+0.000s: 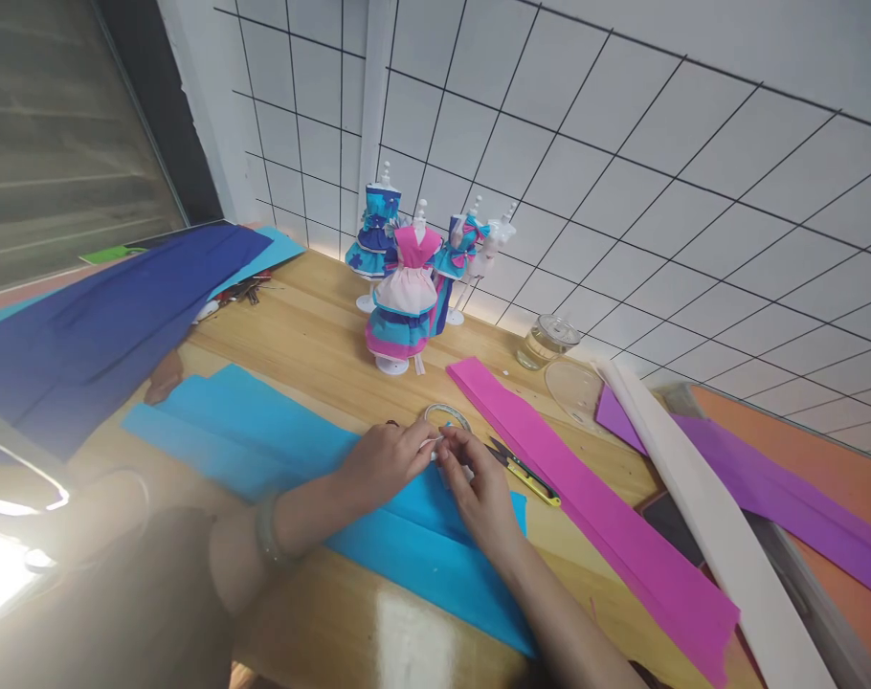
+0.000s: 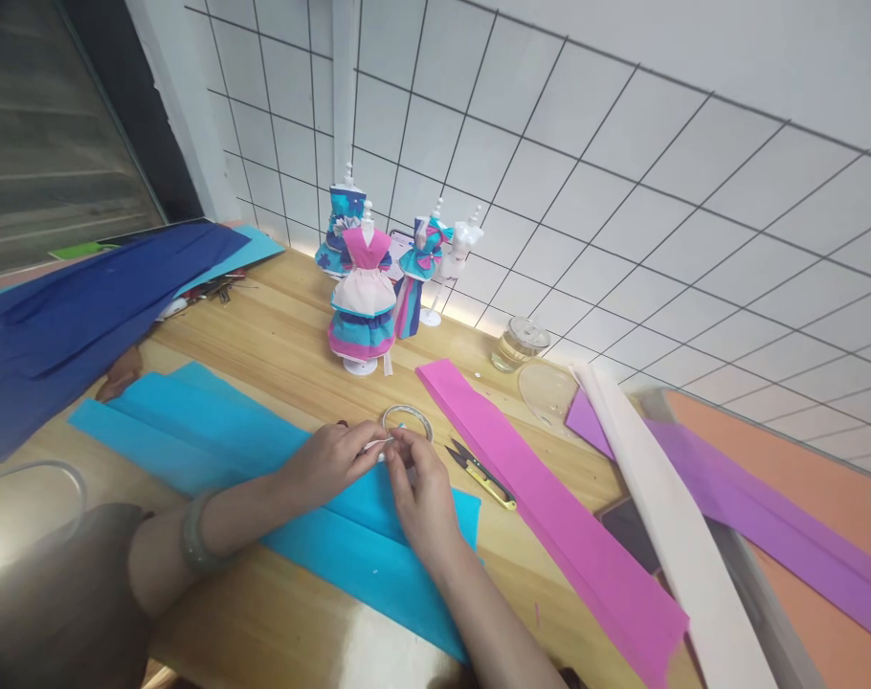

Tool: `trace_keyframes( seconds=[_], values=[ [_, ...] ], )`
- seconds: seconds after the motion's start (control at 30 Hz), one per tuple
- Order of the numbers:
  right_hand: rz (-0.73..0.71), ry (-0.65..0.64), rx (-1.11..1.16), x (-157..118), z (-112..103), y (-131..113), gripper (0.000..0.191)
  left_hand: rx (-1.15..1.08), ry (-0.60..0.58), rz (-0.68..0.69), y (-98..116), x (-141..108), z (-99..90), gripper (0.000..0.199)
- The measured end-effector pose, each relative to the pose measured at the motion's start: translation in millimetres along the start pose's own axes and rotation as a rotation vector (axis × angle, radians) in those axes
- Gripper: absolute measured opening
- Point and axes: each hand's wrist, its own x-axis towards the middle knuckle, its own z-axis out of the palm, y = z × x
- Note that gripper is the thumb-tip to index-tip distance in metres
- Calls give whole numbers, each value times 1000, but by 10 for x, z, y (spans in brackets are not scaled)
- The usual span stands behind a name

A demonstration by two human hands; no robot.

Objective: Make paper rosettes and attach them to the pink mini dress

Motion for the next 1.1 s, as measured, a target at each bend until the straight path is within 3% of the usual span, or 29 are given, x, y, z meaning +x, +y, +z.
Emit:
trace_keyframes(
  seconds=[0.43,0.67,0.9,1.1],
  values=[
    [-179,17,-279,12,-11,-6,23,159,-12,134,-40,-4,37,21],
    [-267,21,-333,2,-17,20,28,142,-25,109,-57,-5,58,22],
    [-145,65,-277,0,-7,20,28,116,-46,102,-27,4,20,23],
    [-89,63,-221,-12,-10,-11,9,86,-13,95,-16,9,5,21]
  ],
)
